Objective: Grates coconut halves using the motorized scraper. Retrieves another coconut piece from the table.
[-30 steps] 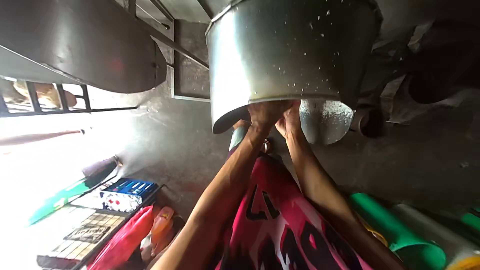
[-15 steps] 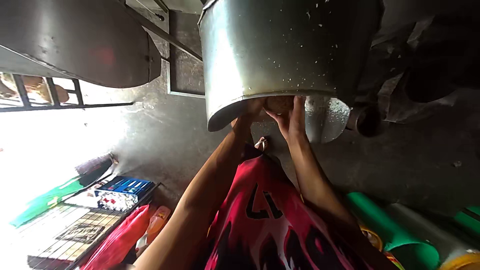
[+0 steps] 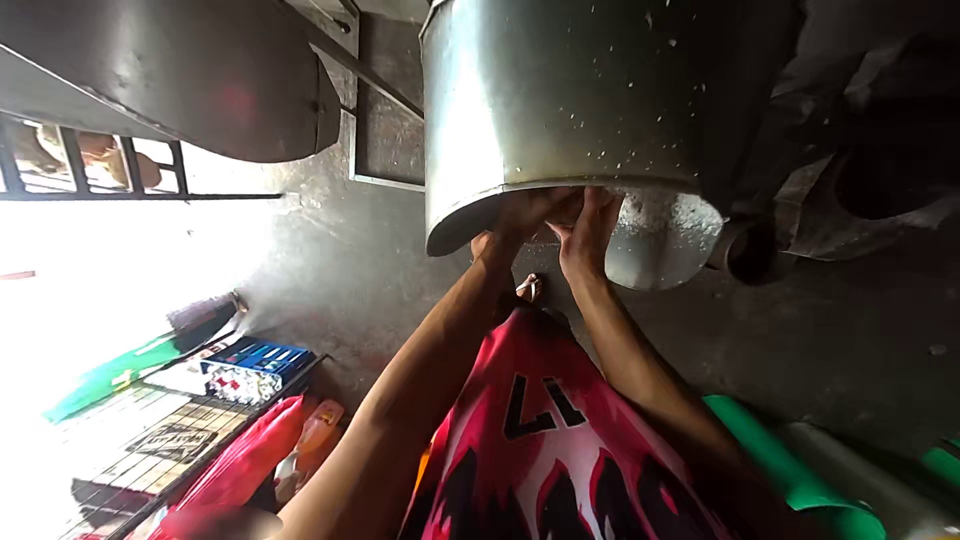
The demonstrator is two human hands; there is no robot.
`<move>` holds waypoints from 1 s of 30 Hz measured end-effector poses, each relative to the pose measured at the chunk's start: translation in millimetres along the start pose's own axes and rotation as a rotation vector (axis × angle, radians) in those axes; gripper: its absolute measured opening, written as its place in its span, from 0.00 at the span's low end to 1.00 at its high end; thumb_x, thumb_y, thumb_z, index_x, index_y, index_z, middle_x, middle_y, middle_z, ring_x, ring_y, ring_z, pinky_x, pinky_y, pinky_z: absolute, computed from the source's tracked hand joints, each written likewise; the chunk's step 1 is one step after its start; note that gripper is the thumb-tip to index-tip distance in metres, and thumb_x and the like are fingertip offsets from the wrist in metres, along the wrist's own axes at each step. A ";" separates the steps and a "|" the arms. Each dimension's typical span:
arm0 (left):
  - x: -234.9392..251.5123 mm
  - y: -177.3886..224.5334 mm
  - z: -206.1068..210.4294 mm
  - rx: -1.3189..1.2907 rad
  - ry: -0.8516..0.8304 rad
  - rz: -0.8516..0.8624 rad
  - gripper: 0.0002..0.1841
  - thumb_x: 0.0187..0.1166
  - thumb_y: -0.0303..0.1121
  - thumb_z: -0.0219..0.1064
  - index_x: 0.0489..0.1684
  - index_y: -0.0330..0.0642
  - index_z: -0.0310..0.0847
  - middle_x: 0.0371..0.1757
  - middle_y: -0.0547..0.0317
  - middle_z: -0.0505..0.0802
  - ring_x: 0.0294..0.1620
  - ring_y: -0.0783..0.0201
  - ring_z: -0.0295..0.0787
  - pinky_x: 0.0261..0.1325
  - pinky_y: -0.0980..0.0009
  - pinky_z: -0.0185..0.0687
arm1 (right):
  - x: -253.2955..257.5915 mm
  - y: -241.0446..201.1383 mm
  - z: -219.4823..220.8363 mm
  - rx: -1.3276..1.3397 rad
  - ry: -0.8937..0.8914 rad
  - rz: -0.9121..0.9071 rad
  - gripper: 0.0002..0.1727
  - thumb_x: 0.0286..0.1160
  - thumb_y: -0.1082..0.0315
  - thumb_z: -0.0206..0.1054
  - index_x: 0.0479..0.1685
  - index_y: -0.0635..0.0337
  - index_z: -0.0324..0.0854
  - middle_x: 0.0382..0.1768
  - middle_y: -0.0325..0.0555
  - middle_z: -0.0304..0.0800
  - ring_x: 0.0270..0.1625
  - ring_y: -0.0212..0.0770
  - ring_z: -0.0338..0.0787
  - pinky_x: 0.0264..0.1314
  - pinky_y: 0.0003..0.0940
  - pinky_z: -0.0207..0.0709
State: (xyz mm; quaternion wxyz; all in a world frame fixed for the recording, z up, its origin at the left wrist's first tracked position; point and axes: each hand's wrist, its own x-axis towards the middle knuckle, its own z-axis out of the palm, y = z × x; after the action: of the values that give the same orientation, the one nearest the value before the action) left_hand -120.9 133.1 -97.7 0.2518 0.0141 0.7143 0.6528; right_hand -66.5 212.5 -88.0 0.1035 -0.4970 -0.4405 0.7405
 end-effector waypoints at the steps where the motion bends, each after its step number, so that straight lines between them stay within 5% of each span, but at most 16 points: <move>1: 0.0 2.7 -1.4 -0.077 -0.009 -0.067 0.20 0.71 0.26 0.75 0.60 0.28 0.80 0.50 0.54 0.91 0.52 0.75 0.85 0.63 0.74 0.82 | -4.6 -3.6 0.6 -0.047 0.009 -0.018 0.30 0.87 0.55 0.61 0.84 0.46 0.56 0.64 0.55 0.80 0.58 0.54 0.89 0.50 0.57 0.89; 4: 5.8 -17.2 -4.6 -0.258 0.000 -0.153 0.10 0.78 0.22 0.65 0.54 0.35 0.79 0.40 0.63 0.89 0.39 0.78 0.84 0.47 0.77 0.84 | -15.0 -16.6 -21.1 -0.073 -0.162 0.036 0.37 0.85 0.48 0.64 0.90 0.38 0.52 0.80 0.46 0.72 0.74 0.50 0.81 0.65 0.55 0.85; 7: 14.3 -38.6 -13.9 -0.202 -0.118 -0.098 0.16 0.88 0.30 0.55 0.67 0.30 0.77 0.56 0.53 0.89 0.57 0.72 0.84 0.65 0.71 0.81 | 11.9 3.6 -33.9 0.221 -0.323 0.129 0.40 0.85 0.32 0.49 0.90 0.41 0.48 0.82 0.53 0.70 0.77 0.59 0.79 0.67 0.67 0.81; 9: 6.3 -15.6 -13.2 0.128 -0.114 0.031 0.17 0.88 0.37 0.60 0.62 0.32 0.82 0.55 0.51 0.91 0.59 0.69 0.87 0.69 0.67 0.81 | 12.6 8.7 -29.0 0.336 -0.296 0.178 0.40 0.85 0.30 0.44 0.86 0.46 0.59 0.76 0.56 0.77 0.72 0.59 0.83 0.65 0.67 0.83; 12: -7.2 36.6 11.9 0.669 0.020 0.024 0.40 0.70 0.67 0.69 0.66 0.38 0.82 0.61 0.41 0.90 0.64 0.47 0.88 0.66 0.42 0.82 | 18.3 6.0 -19.8 0.356 -0.290 0.099 0.31 0.89 0.35 0.42 0.73 0.47 0.71 0.62 0.46 0.85 0.64 0.44 0.86 0.64 0.51 0.84; 15: -19.7 23.9 22.5 0.739 0.095 -0.056 0.49 0.59 0.79 0.66 0.65 0.42 0.82 0.58 0.44 0.91 0.58 0.46 0.90 0.57 0.39 0.85 | 12.5 12.9 -28.9 0.280 -0.268 0.041 0.25 0.93 0.43 0.44 0.72 0.48 0.68 0.57 0.44 0.84 0.59 0.41 0.87 0.60 0.47 0.86; 20: -0.4 -3.2 11.3 0.522 0.076 0.060 0.35 0.64 0.71 0.68 0.44 0.45 0.89 0.37 0.55 0.93 0.44 0.55 0.91 0.51 0.42 0.84 | 4.6 6.3 -11.4 0.192 -0.115 0.022 0.20 0.92 0.52 0.52 0.76 0.46 0.62 0.53 0.46 0.84 0.51 0.43 0.90 0.46 0.46 0.89; 24: 8.6 -21.1 7.0 -0.088 -0.011 0.109 0.23 0.70 0.45 0.76 0.53 0.37 0.82 0.40 0.62 0.92 0.44 0.71 0.90 0.55 0.64 0.88 | -5.6 -6.8 -11.4 0.085 -0.113 0.024 0.36 0.86 0.51 0.64 0.88 0.42 0.49 0.68 0.54 0.79 0.62 0.54 0.89 0.55 0.57 0.90; 26: 8.9 -19.1 4.8 -0.248 -0.035 0.052 0.23 0.74 0.43 0.71 0.60 0.35 0.75 0.44 0.64 0.89 0.47 0.77 0.86 0.57 0.73 0.85 | 2.7 -2.5 -23.2 0.184 -0.201 0.074 0.40 0.86 0.45 0.61 0.92 0.38 0.42 0.79 0.55 0.71 0.73 0.61 0.82 0.62 0.66 0.85; 28: 9.9 -14.0 -2.3 -0.168 -0.043 -0.002 0.24 0.81 0.44 0.65 0.65 0.32 0.75 0.50 0.58 0.88 0.52 0.76 0.84 0.61 0.72 0.83 | 14.8 6.3 -24.4 0.278 -0.242 0.134 0.38 0.86 0.35 0.51 0.90 0.39 0.48 0.79 0.55 0.72 0.74 0.61 0.81 0.65 0.69 0.82; 30: 0.1 1.9 -3.5 0.178 -0.051 -0.005 0.29 0.82 0.54 0.65 0.67 0.37 0.80 0.57 0.53 0.91 0.60 0.68 0.87 0.69 0.62 0.83 | 13.0 7.5 -26.3 0.324 -0.236 0.148 0.35 0.87 0.35 0.51 0.85 0.45 0.58 0.72 0.55 0.79 0.69 0.58 0.85 0.63 0.66 0.84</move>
State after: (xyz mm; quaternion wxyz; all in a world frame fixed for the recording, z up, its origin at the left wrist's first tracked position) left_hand -122.8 130.1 -95.9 0.2694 0.0512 0.7627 0.5857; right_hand -49.0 230.2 -105.2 0.0751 -0.4145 -0.2873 0.8602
